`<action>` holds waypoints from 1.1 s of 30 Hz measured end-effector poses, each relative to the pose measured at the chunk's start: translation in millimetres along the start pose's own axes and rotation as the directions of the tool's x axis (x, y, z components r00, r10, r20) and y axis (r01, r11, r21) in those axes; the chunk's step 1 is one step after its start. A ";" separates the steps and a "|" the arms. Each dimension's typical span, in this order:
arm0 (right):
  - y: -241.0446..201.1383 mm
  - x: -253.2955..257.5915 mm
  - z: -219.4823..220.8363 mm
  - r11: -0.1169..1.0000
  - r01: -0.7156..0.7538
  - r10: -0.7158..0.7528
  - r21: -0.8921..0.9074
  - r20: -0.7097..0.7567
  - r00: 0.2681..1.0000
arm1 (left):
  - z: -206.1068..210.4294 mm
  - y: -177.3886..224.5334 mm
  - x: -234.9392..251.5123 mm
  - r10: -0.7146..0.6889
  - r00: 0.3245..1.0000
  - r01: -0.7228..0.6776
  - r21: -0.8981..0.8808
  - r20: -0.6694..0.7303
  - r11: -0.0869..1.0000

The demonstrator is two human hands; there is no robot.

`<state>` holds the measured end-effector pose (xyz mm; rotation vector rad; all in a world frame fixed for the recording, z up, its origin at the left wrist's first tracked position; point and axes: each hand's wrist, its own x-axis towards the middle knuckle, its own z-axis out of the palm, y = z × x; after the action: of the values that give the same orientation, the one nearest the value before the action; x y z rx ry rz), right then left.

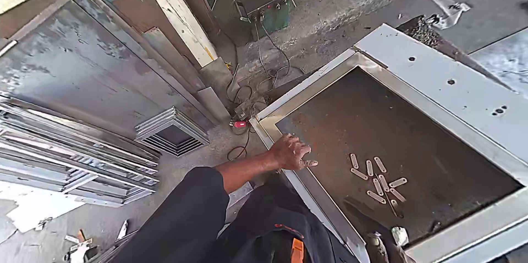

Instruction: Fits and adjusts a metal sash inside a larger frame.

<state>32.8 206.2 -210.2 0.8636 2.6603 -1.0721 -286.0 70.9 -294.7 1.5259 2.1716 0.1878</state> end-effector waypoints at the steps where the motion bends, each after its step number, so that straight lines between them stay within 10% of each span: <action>1: -15.5 17.1 -2.8 0.998 0.056 -0.056 -0.015 -0.003 0.998 | -0.8 1.0 1.3 -0.018 1.000 0.018 -0.030 0.008 0.999; 14: -191.1 224.6 38.0 0.905 0.317 -0.234 -0.283 0.291 0.928 | -2.7 3.9 -2.4 -0.091 0.988 0.064 -0.203 -0.125 0.977; 21: -207.3 240.9 63.1 0.830 0.502 -0.491 -0.243 0.110 0.864 | 1.2 0.3 -2.9 -0.092 0.977 0.025 -0.324 -0.191 0.946; 28: -219.5 268.7 73.4 0.844 0.310 -0.135 -0.438 0.386 0.913 | 8.3 0.7 0.5 -0.073 0.964 -0.004 -0.286 -0.257 0.958; 33: -214.5 247.0 66.9 0.845 0.478 -0.462 -0.241 0.121 0.878 | 11.0 -1.1 -1.2 -0.065 0.957 -0.023 -0.297 -0.283 0.955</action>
<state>-296.2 149.6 -215.4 0.1190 2.9475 -0.7669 -281.6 67.7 -304.5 1.3695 2.2504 0.7406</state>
